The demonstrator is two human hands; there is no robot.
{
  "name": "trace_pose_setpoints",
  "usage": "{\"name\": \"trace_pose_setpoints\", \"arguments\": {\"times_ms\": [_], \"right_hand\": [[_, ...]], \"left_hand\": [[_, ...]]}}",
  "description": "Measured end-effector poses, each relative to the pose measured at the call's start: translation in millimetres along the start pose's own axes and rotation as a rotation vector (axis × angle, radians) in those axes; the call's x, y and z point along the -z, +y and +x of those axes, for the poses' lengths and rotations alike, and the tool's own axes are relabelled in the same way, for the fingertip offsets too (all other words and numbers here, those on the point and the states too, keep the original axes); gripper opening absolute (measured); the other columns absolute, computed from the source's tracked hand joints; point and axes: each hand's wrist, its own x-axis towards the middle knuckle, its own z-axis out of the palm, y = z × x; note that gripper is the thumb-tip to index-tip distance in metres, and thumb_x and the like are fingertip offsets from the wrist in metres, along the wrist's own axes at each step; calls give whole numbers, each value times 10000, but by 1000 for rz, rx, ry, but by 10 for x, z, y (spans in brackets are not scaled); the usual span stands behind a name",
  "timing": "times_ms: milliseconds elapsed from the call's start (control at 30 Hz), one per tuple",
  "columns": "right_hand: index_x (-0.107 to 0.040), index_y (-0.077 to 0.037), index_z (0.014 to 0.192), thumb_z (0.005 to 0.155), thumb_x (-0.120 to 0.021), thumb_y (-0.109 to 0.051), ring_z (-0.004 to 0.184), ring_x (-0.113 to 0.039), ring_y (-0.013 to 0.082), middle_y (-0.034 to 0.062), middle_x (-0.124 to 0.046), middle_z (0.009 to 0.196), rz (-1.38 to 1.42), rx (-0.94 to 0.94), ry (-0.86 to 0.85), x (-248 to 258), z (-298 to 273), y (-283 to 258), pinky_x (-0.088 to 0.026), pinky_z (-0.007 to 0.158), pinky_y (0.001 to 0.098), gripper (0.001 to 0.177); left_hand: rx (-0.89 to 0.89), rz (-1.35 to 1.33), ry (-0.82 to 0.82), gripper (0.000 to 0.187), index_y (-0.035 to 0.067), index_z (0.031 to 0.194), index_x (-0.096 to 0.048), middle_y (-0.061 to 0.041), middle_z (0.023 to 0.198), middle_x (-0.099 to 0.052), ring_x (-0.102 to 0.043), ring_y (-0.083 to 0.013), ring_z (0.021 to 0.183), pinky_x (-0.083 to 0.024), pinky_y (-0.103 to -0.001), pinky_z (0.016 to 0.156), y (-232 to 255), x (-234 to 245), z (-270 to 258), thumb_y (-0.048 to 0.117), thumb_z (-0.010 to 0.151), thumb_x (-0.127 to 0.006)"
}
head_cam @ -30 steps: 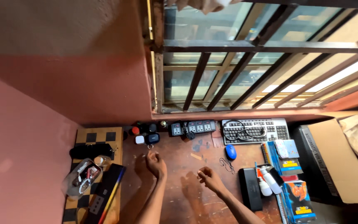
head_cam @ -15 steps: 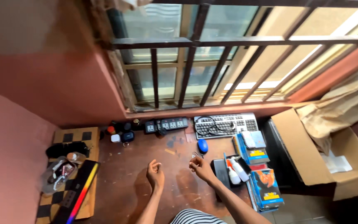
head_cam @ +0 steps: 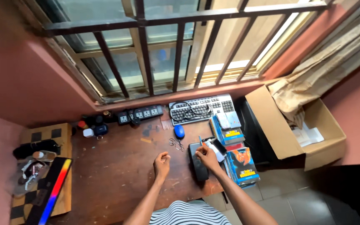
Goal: The recorder organizes and inspects various objects on a wooden desk, including electronics and small items.
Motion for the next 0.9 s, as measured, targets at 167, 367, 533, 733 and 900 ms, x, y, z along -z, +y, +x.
{"name": "trace_pose_setpoints", "arguments": {"times_ms": [167,367,533,733,900], "right_hand": [[-727,-10,959,884,-759,-160,681,-662,112,42,-713,759,156,44,5,222,60,286,-530,629,254,171],[-712,-34,981,878,-762,-183,721,-724,117,30,-730,788,187,-99,46,553,-148,-157,-529,569,268,188],[-700,-39,1000,870,-759,-172,725,-733,106,33,-730,802,226,-102,91,671,-182,26,-539,556,249,195],[-707,-20,993,859,-765,-140,692,-727,112,34,-733,803,243,-54,126,747,-238,326,-522,525,249,189],[-715,-21,989,852,-746,-118,677,-723,104,33,-731,778,258,-210,189,820,-447,346,-538,542,248,170]], "left_hand": [[-11,86,-12,284,5,1119,-729,-87,939,-763,-722,-161,812,-578,-307,759,-20,-234,-104,164,884,-726],[50,186,-56,372,30,1163,-705,-93,936,-768,-723,-214,805,-570,-337,754,143,-545,-283,206,839,-754],[99,382,-107,632,46,1292,-589,-149,1038,-728,-708,-295,954,-552,-399,854,214,-910,-544,296,769,-842],[104,624,-193,960,20,1419,-411,-251,1345,-542,-548,-426,1241,-475,-484,1030,343,-1290,-795,331,674,-932],[306,699,-189,1138,12,1488,-254,-293,1409,-469,-542,-467,1261,-485,-513,1036,464,-1452,-874,321,650,-960]]}}
